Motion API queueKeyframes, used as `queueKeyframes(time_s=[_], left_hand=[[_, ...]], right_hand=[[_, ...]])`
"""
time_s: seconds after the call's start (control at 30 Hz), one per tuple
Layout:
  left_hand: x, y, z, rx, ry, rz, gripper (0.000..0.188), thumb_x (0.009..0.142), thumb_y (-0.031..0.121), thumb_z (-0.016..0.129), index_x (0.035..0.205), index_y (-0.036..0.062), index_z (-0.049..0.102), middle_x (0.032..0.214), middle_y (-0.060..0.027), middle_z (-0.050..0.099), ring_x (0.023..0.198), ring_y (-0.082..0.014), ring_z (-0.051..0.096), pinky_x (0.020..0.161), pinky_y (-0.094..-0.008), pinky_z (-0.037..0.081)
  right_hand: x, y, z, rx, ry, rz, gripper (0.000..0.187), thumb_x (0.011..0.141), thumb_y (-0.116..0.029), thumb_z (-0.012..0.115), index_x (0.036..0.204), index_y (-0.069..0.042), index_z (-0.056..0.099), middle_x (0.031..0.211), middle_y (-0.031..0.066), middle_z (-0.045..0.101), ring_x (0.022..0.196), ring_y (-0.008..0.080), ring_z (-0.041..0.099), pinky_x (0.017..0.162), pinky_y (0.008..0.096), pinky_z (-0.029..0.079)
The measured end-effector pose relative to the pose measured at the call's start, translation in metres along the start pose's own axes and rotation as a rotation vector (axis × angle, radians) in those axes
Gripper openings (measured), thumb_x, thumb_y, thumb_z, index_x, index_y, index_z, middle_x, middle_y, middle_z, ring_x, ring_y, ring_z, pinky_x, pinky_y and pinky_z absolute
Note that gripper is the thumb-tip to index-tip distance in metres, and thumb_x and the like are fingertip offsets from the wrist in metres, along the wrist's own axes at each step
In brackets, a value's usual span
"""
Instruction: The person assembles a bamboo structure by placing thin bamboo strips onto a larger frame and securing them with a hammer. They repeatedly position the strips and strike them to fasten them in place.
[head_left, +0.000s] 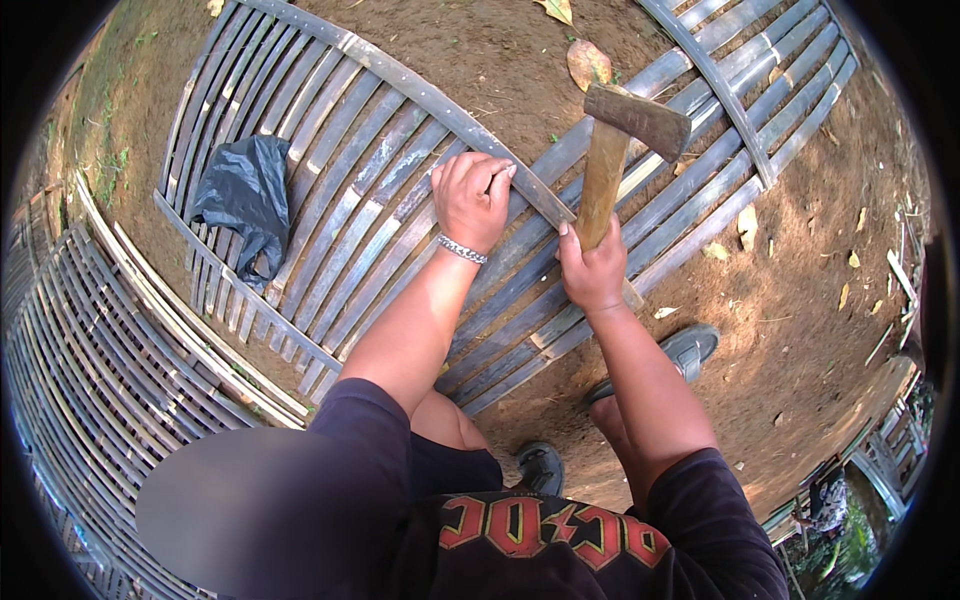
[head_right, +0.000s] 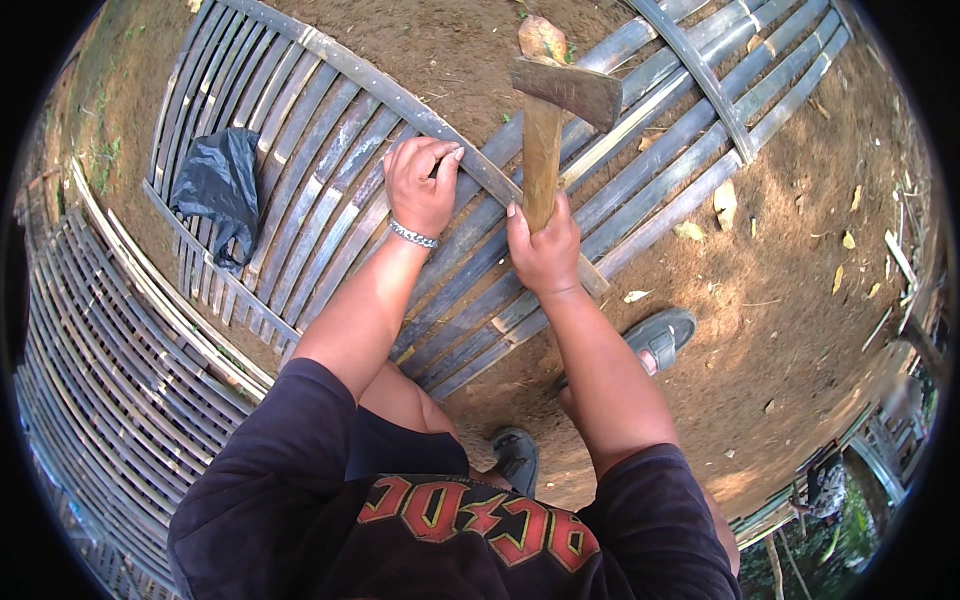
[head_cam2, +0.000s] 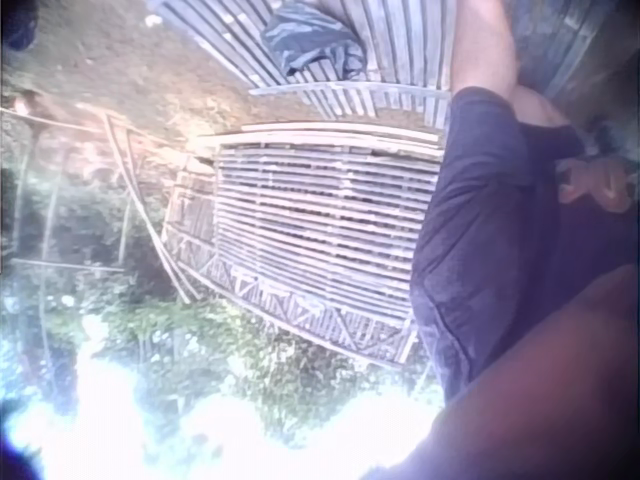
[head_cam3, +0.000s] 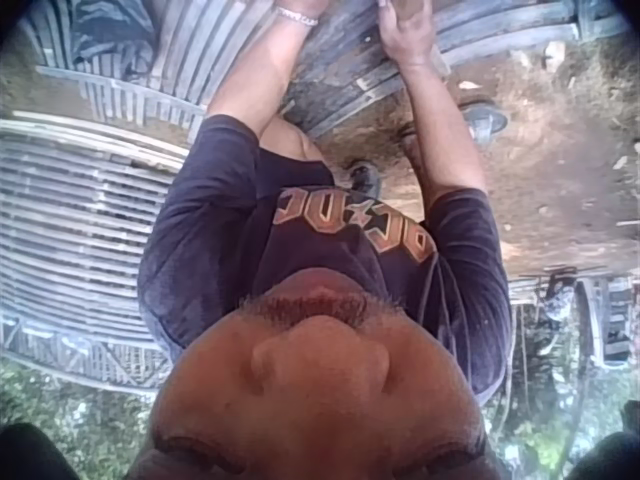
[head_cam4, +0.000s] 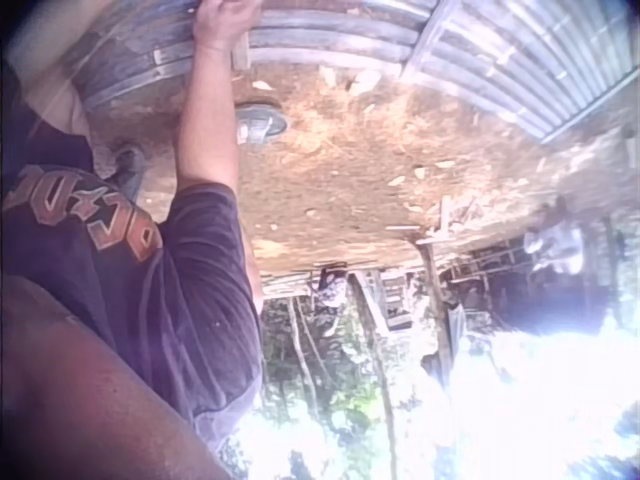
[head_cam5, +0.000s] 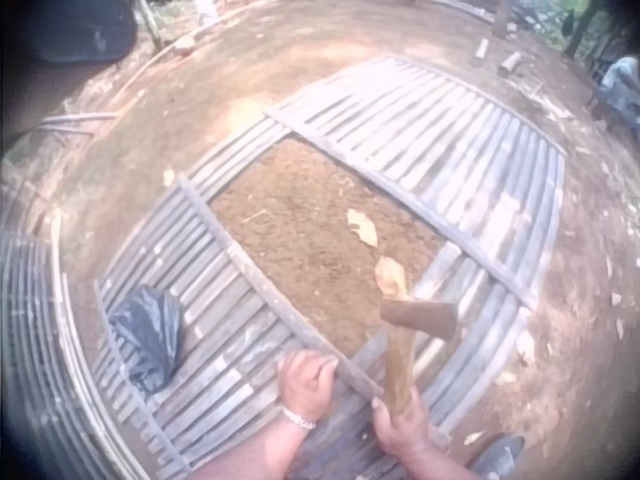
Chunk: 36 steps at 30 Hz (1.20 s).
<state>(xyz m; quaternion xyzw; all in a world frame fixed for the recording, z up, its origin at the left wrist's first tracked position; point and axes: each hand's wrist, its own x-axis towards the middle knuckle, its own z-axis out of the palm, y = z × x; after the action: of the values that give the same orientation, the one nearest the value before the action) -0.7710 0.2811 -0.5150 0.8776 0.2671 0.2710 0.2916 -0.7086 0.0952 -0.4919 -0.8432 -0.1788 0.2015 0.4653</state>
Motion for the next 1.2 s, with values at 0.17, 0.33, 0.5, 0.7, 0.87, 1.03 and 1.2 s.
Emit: queueKeyframes(time_s=[0.17,0.33,0.5,0.7,0.87,1.03,1.2], left_hand=[[0.0,0.0,0.001,-0.01,0.009,-0.007,0.007,0.086,0.017,0.079,0.09,0.0123,0.074,0.091,-0.0017,0.071,0.091,-0.0223,0.066,0.084,-0.0393,0.044],[0.001,0.001,0.0,-0.01,0.006,-0.03,0.008,0.085,0.019,0.08,0.088,0.0119,0.075,0.089,-0.0014,0.071,0.09,-0.0217,0.066,0.084,-0.0387,0.044],[0.001,0.002,0.0,-0.01,0.007,-0.05,0.008,0.086,0.02,0.079,0.086,0.012,0.076,0.088,-0.0011,0.071,0.09,-0.021,0.066,0.084,-0.0384,0.044],[0.001,0.001,0.001,-0.009,0.015,-0.056,0.008,0.086,0.02,0.079,0.086,0.0125,0.076,0.087,-0.001,0.071,0.089,-0.0209,0.066,0.084,-0.0386,0.045],[0.001,0.001,0.002,0.0,0.012,-0.071,0.008,0.085,0.021,0.079,0.086,0.0132,0.076,0.086,-0.0011,0.07,0.089,-0.0215,0.066,0.083,-0.039,0.044],[0.001,0.003,0.001,0.012,0.001,-0.09,0.009,0.085,0.021,0.08,0.084,0.0133,0.076,0.087,-0.001,0.069,0.088,-0.0216,0.066,0.083,-0.0388,0.044],[0.001,0.001,0.002,0.002,0.004,-0.086,0.009,0.083,0.02,0.08,0.082,0.0132,0.075,0.087,-0.001,0.069,0.088,-0.022,0.066,0.083,-0.0392,0.044]], right_hand=[[0.0,-0.003,-0.001,0.008,0.001,0.008,0.034,0.091,-0.018,0.074,0.112,0.0,0.054,0.083,0.0229,0.068,0.077,0.0485,0.067,0.065,0.0491,0.053],[-0.001,0.0,-0.001,-0.025,0.0,0.005,0.034,0.091,-0.019,0.074,0.11,0.0,0.054,0.082,0.0221,0.068,0.076,0.0478,0.067,0.065,0.0482,0.053],[-0.001,0.0,0.0,-0.013,0.002,0.01,0.034,0.091,-0.019,0.074,0.111,0.0,0.054,0.082,0.0218,0.068,0.075,0.0477,0.067,0.065,0.0493,0.053],[-0.002,0.003,0.0,-0.008,-0.008,0.03,0.035,0.091,-0.019,0.074,0.112,0.001,0.053,0.081,0.0218,0.067,0.076,0.0478,0.066,0.065,0.0503,0.052],[-0.001,0.002,0.0,-0.037,-0.006,0.015,0.036,0.091,-0.019,0.074,0.113,0.001,0.054,0.084,0.0225,0.067,0.077,0.0482,0.066,0.067,0.0506,0.052],[-0.002,0.0,-0.001,-0.02,-0.027,0.049,0.035,0.091,-0.017,0.073,0.114,0.002,0.054,0.088,0.0223,0.067,0.078,0.048,0.065,0.067,0.0497,0.052],[0.001,-0.01,-0.004,0.015,-0.031,0.078,0.032,0.093,-0.017,0.072,0.114,0.0,0.055,0.078,0.0169,0.068,0.073,0.0416,0.068,0.066,0.0469,0.052]])
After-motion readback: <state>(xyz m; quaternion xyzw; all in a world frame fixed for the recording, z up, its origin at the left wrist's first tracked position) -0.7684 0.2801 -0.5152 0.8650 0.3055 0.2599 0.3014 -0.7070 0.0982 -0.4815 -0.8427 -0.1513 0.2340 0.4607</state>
